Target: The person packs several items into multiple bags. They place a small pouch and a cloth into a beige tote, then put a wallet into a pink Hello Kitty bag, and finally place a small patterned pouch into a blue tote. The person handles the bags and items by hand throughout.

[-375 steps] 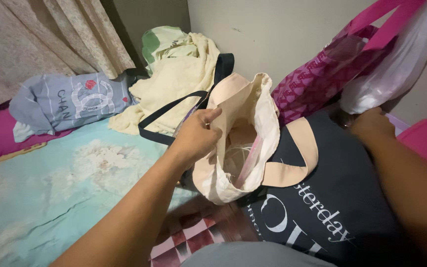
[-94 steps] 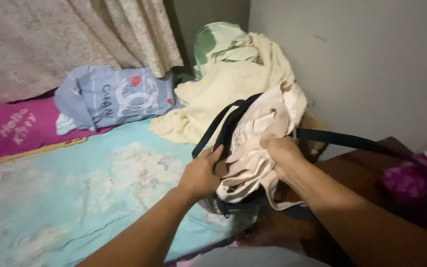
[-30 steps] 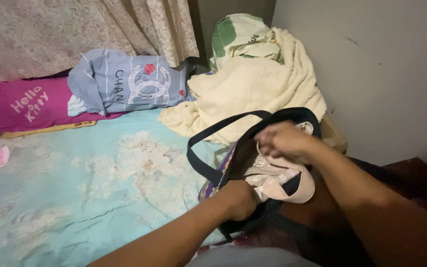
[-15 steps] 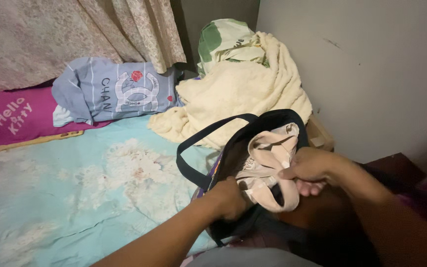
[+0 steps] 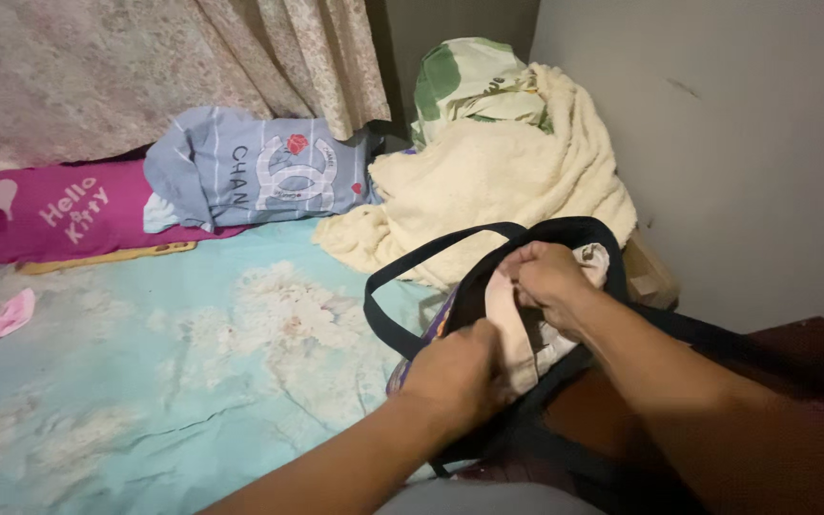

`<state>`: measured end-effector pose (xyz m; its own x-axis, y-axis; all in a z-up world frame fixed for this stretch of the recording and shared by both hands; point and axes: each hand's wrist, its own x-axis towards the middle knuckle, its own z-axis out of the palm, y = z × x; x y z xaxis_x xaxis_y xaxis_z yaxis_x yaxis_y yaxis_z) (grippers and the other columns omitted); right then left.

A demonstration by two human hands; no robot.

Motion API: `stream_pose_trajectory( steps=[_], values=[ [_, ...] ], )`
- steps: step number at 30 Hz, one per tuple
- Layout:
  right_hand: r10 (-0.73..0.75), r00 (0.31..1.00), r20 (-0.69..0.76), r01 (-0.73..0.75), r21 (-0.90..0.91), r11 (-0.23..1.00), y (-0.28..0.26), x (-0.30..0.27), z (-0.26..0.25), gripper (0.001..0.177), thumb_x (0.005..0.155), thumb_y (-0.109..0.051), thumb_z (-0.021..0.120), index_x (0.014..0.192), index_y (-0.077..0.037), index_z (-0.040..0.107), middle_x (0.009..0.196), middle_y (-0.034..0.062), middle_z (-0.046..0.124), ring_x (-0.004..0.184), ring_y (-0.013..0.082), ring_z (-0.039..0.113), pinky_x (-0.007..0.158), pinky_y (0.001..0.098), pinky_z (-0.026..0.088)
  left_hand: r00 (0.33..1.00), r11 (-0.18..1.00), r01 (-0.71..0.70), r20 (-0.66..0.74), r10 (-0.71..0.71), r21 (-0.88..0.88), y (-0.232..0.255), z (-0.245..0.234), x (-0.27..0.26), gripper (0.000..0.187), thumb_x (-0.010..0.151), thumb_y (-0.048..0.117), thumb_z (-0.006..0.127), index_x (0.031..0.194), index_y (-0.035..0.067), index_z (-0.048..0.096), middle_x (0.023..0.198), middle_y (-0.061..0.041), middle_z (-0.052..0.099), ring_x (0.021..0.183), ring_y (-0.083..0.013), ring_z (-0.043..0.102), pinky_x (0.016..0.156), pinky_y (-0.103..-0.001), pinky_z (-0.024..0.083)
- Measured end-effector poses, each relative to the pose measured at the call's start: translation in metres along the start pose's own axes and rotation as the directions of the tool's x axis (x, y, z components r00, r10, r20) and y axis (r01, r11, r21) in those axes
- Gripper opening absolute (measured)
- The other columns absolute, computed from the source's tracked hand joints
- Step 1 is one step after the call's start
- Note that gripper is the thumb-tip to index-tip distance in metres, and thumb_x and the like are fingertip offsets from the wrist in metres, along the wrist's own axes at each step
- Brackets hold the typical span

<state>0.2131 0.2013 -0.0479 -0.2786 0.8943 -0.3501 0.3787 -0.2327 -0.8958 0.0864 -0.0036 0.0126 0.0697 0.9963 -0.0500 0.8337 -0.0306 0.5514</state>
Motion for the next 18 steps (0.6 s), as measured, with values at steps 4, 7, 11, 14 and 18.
stream_pose_trajectory(
  steps=[4,7,11,14,18],
  values=[
    [-0.047,0.986,0.160,0.081,-0.211,0.974,0.050,0.049,0.020,0.040,0.103,-0.028,0.065,0.135,-0.007,0.054,0.111,-0.0061,0.057,0.093,0.0083,0.058,0.077,0.0324,0.056,0.896,0.897,-0.441,-0.037,0.442,0.042,0.002,0.008,0.007,0.034,0.083,0.017,0.072,0.114,0.006,0.066,0.118,-0.020,0.068,0.111,-0.0378,0.066,0.094,-0.046,0.053],
    [0.049,0.955,0.291,0.073,-0.394,0.916,0.067,0.049,0.022,0.047,0.107,-0.032,0.066,0.144,-0.008,0.048,0.135,-0.0013,0.057,0.112,0.0132,0.049,0.093,0.0335,0.046,0.785,0.776,-0.619,0.081,0.614,0.119,-0.006,0.024,0.010,0.052,0.073,0.013,0.072,0.124,0.007,0.065,0.139,-0.018,0.058,0.127,-0.0342,0.056,0.103,-0.045,0.046],
    [-0.101,0.959,0.263,0.205,-0.406,0.890,0.030,0.024,0.000,0.031,0.095,-0.015,0.059,0.118,-0.002,0.075,0.114,0.0234,0.075,0.096,0.0362,0.073,0.073,0.0443,0.055,0.840,0.781,-0.539,0.135,0.525,0.317,-0.020,0.038,0.021,0.059,0.079,0.013,0.066,0.137,0.007,0.056,0.154,-0.013,0.046,0.140,-0.0295,0.044,0.110,-0.049,0.034],
    [-0.322,0.941,-0.104,0.209,-0.569,0.795,-0.011,-0.006,-0.027,0.026,0.092,-0.014,0.060,0.109,-0.018,0.079,0.105,0.0116,0.078,0.091,0.0272,0.075,0.086,0.0398,0.057,0.935,0.838,-0.346,0.222,0.275,0.422,-0.024,0.042,0.027,0.057,0.087,0.018,0.061,0.140,0.001,0.049,0.153,-0.018,0.041,0.143,-0.0333,0.039,0.113,-0.048,0.032],
    [-0.407,0.913,0.009,0.275,-0.751,0.600,-0.021,-0.041,-0.052,0.045,0.086,-0.006,0.059,0.127,-0.019,0.072,0.134,0.0128,0.064,0.126,0.0309,0.060,0.109,0.0414,0.046,0.929,0.914,-0.096,0.365,-0.059,0.393,-0.024,0.049,0.035,0.069,0.094,0.027,0.060,0.143,-0.014,0.034,0.150,-0.031,0.036,0.142,-0.0392,0.039,0.111,-0.041,0.041]
  ],
)
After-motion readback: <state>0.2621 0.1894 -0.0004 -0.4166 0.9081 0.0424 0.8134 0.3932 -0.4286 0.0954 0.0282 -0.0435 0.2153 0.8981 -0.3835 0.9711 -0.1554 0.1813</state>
